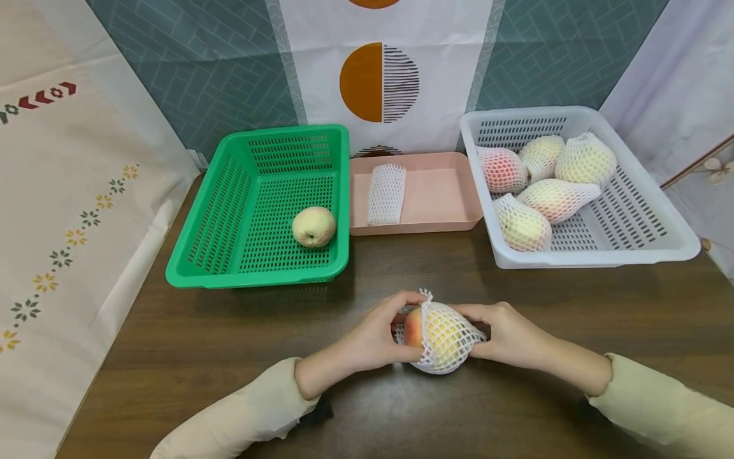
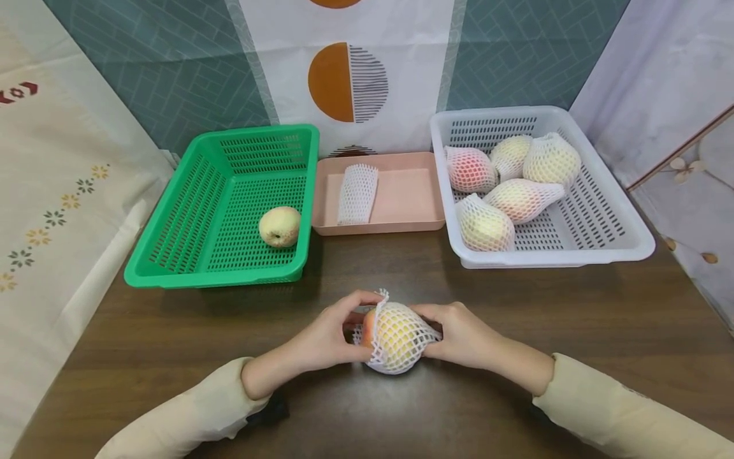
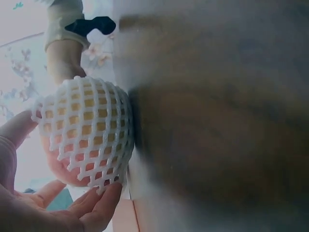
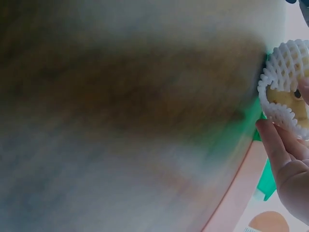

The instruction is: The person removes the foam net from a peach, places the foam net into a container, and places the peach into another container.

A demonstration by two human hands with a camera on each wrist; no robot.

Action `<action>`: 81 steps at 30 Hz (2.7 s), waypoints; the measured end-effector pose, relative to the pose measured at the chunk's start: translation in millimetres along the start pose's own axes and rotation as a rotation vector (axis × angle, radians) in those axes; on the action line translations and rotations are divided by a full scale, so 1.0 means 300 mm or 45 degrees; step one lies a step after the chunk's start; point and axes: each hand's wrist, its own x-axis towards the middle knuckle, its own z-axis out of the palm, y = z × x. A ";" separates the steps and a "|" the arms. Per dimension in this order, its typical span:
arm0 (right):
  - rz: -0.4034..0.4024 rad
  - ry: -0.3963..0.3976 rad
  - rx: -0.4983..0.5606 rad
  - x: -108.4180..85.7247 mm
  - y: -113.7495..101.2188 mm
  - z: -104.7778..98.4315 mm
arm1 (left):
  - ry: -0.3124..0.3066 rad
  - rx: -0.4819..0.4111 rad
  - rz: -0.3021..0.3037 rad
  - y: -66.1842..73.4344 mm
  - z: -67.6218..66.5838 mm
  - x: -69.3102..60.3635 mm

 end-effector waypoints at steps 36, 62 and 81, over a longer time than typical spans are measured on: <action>0.149 0.054 0.153 -0.008 -0.020 0.002 | -0.100 -0.049 0.018 -0.003 -0.026 0.008; 0.269 0.149 0.190 0.007 -0.037 0.015 | -0.112 0.039 0.025 -0.015 -0.026 0.036; 0.371 0.069 0.249 0.010 -0.036 -0.026 | -0.029 -0.038 0.067 -0.026 -0.055 0.054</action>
